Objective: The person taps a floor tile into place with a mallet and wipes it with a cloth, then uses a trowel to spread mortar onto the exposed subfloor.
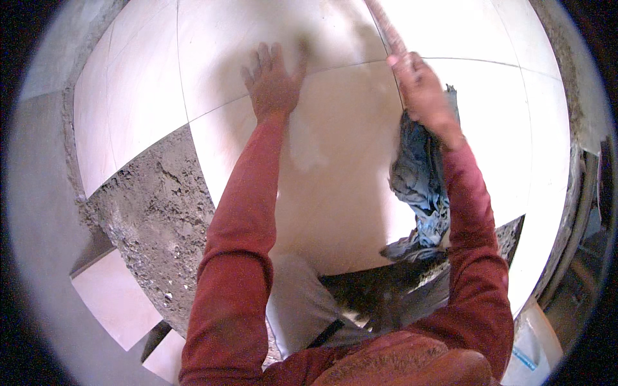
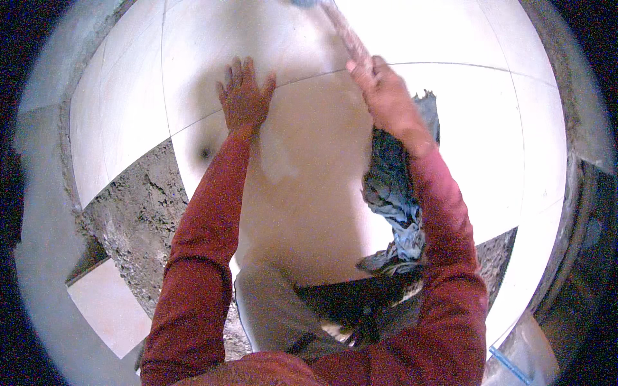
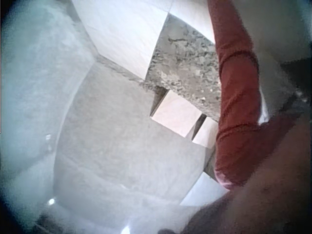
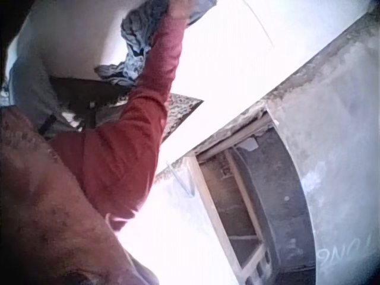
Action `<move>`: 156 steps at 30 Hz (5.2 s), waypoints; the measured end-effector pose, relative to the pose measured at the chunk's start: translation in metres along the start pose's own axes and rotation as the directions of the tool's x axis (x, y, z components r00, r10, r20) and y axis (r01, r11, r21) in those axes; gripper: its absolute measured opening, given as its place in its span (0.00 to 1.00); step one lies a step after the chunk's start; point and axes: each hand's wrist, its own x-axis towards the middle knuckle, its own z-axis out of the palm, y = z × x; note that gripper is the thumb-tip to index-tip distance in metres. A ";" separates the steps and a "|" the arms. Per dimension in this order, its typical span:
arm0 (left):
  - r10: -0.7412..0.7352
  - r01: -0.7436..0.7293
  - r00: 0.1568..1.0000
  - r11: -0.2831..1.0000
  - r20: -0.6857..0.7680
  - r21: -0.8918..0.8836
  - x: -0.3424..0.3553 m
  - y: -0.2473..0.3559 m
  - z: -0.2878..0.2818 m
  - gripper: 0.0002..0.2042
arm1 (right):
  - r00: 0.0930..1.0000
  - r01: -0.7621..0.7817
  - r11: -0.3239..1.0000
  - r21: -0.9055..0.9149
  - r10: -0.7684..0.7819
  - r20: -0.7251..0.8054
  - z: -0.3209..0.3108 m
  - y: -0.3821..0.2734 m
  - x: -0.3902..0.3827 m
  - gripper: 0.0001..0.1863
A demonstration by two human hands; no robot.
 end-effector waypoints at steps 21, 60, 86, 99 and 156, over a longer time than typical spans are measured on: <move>0.051 -0.051 0.998 0.999 0.024 0.005 0.002 0.013 0.003 0.38 | 0.719 0.537 0.806 -0.248 -0.591 -0.366 0.019 0.082 -0.005 0.15; -0.046 0.029 0.996 0.979 -0.080 -0.202 -0.013 -0.004 -0.011 0.38 | 0.108 0.857 0.027 -0.515 -0.986 0.128 0.108 -0.103 0.113 0.21; -0.036 0.031 0.999 0.991 -0.039 -0.129 -0.007 -0.014 0.002 0.38 | 0.855 0.512 0.855 -0.082 -0.517 -0.050 0.078 -0.126 0.037 0.21; 0.029 -0.029 1.000 0.998 -0.002 0.054 0.003 0.004 0.004 0.38 | 0.776 0.415 0.909 -0.041 -0.377 -0.505 0.054 -0.013 0.000 0.27; -0.003 0.005 0.998 0.999 0.057 -0.041 0.006 0.025 -0.016 0.34 | 0.676 0.454 0.391 -0.801 -0.737 0.024 -0.004 0.023 0.359 0.23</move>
